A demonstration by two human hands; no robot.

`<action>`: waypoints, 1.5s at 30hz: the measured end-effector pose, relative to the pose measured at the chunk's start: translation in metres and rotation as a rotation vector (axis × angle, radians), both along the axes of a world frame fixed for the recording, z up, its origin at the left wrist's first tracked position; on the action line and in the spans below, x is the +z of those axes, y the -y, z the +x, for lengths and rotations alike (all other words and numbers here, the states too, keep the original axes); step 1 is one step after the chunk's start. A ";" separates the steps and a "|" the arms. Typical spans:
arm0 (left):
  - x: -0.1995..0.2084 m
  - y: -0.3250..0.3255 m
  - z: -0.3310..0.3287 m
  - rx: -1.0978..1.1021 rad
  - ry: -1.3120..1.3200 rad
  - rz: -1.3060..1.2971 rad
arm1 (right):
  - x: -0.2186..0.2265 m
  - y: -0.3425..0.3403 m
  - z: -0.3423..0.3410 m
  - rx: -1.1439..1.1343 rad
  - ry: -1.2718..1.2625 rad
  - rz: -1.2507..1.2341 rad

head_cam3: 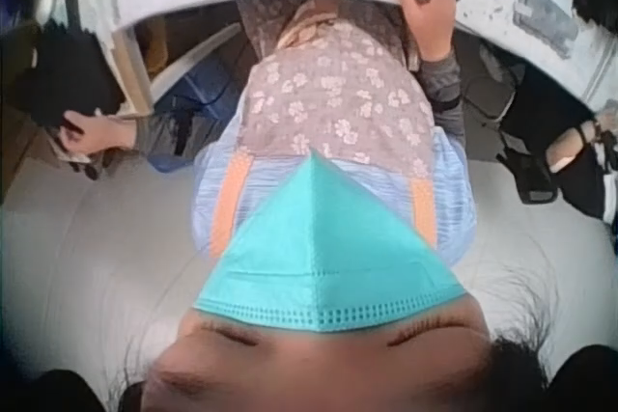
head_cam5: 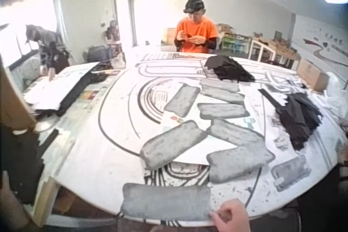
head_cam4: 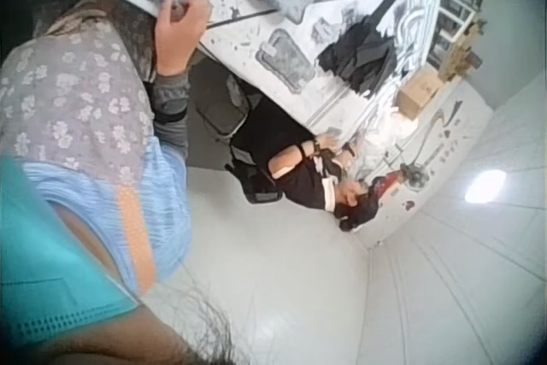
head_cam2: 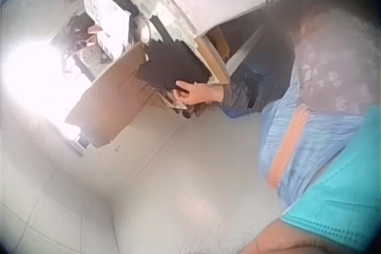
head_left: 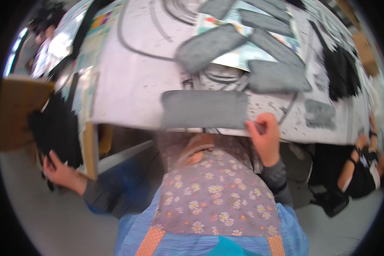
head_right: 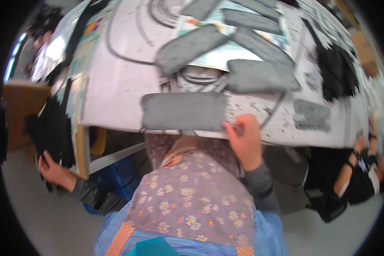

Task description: The recorder aligns fabric linings onto padded shoe components and presses them together as part of a manufacturing process.

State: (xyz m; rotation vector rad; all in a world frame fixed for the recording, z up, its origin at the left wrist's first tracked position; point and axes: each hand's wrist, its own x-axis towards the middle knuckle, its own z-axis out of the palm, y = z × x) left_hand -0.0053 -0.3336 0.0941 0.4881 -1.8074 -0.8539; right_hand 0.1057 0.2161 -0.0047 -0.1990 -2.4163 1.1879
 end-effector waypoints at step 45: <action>-0.041 -0.167 -0.010 -1.831 0.557 0.700 | 0.010 -0.018 0.023 0.066 0.000 0.127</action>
